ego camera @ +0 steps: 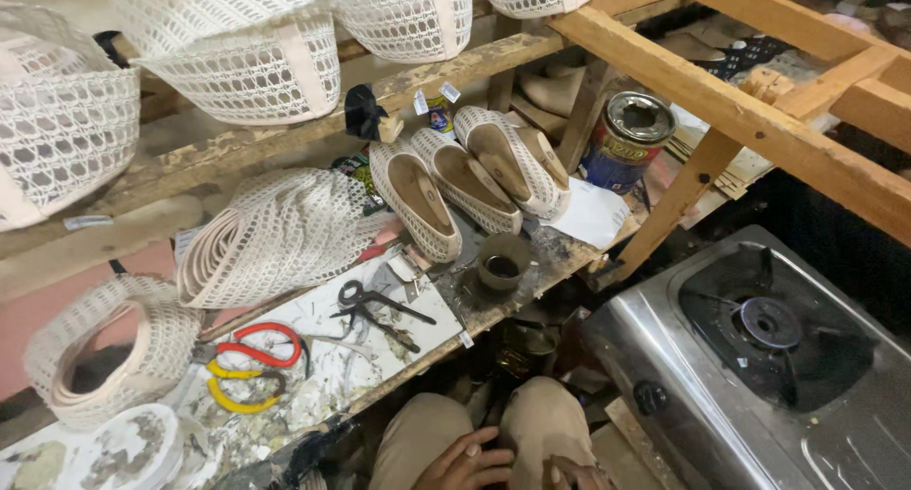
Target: The person attaches a white mesh upper to a shoe sole using a hammer and a small metal tool. They repeatedly tap the mesh into place along the sole's edge, adjusting the shoe and tool as needed.
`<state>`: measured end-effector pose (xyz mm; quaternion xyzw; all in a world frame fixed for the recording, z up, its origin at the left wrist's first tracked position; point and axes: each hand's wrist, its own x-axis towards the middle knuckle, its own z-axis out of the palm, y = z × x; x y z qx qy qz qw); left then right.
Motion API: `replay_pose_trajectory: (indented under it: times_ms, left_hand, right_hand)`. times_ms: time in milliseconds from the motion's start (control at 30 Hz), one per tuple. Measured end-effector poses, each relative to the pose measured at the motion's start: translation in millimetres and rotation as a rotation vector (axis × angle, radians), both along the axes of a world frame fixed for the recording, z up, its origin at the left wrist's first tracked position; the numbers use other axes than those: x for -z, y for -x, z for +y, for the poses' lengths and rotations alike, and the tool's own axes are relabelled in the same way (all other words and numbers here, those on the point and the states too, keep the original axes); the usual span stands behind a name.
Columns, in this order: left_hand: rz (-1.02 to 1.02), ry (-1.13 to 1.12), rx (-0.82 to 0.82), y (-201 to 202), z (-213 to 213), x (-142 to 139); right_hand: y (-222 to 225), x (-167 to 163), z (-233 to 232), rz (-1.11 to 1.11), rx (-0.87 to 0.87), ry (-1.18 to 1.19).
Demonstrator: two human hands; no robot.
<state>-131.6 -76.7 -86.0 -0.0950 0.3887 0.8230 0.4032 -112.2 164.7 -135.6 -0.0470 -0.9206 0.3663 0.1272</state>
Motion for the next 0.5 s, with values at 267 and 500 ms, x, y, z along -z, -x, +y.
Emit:
replay_pose_trajectory:
  times_ms: [267,500]
  left_hand:
    - [0.143,0.238,-0.013,-48.6,58.0,-7.1]
    - [0.239,0.410,-0.043,-84.1,54.1,-46.0]
  right_hand:
    - [-51.2,-34.4,33.4,-0.319,0.125,0.370]
    - [-74.3,-131.1,-7.1,-0.310,0.060,0.263]
